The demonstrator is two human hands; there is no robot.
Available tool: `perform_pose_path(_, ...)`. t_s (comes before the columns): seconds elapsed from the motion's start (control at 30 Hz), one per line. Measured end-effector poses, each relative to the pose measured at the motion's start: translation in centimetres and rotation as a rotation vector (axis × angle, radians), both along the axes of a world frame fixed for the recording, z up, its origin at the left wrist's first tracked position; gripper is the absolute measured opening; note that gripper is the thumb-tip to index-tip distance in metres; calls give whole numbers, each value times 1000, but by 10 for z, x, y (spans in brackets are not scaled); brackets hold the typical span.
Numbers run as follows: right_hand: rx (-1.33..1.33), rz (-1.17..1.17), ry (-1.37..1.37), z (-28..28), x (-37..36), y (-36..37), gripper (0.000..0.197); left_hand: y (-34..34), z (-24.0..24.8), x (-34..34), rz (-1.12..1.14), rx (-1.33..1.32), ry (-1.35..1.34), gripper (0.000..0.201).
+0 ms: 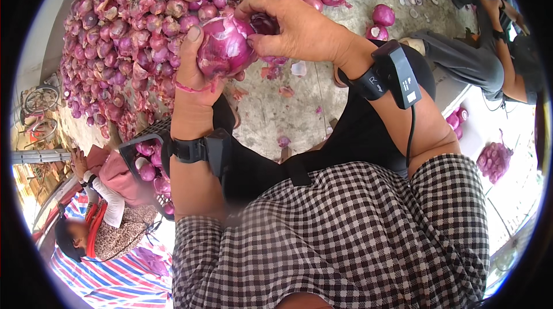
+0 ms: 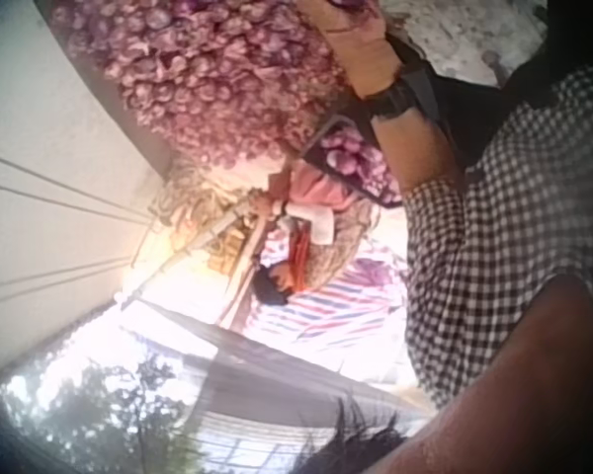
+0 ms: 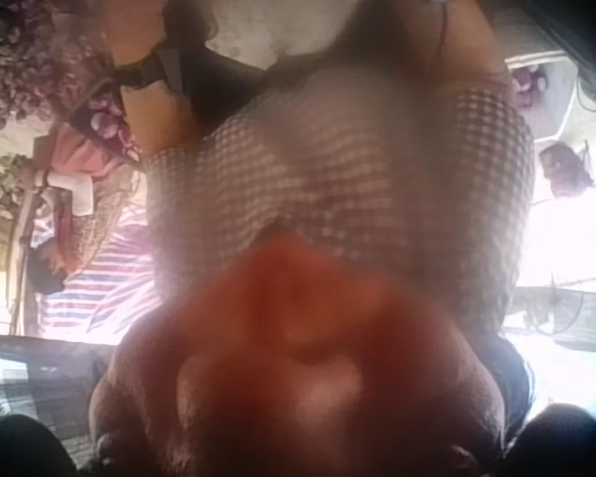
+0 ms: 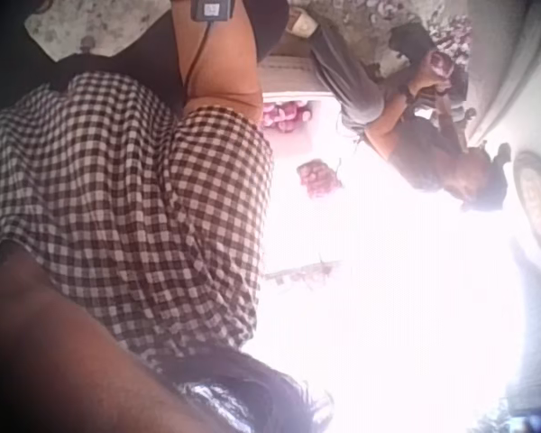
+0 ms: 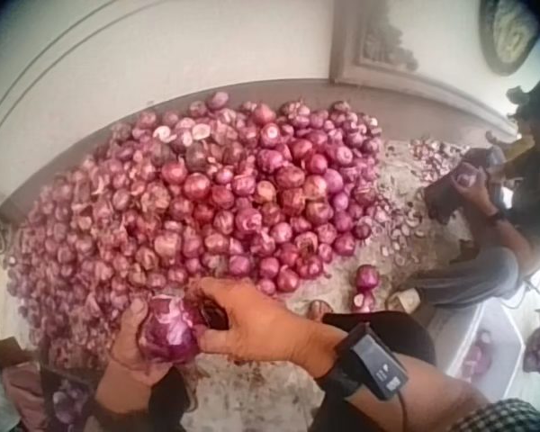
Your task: Peel red onions by hand and place them in a basket.
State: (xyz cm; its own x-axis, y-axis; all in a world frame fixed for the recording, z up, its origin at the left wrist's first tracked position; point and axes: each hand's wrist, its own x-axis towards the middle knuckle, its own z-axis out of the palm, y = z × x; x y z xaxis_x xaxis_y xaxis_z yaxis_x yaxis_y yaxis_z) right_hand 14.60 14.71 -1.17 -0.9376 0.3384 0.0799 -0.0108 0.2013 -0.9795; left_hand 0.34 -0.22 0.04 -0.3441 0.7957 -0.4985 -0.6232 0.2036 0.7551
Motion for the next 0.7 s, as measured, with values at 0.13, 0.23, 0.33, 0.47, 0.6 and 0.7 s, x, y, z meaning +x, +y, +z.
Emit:
perform_pose_path(0.13, 150, 7, 34, -4, 1, -2, 57, 1, 1, 2, -24, -5, -1, 57)
perform_pose_path(0.23, 321, -3, 69, -9, 2, -5, 58, 0, -2, 0, -46, -7, -11, 55)
perform_pose_path(0.33, 316, 26, 35, -7, 3, -6, 58, 0, -5, 1, -17, -21, -29, 53)
perform_pose_path(0.47, 345, 28, 60, -10, 4, -5, 57, -2, -8, -7, -112, 0, -116, 51)
perform_pose_path(0.6, 334, 60, 52, -12, 4, -4, 55, 2, -9, 3, -8, -39, -42, 52)
perform_pose_path(0.7, 352, 54, 82, -13, 4, -6, 53, 1, -9, 4, 10, -48, -30, 53)
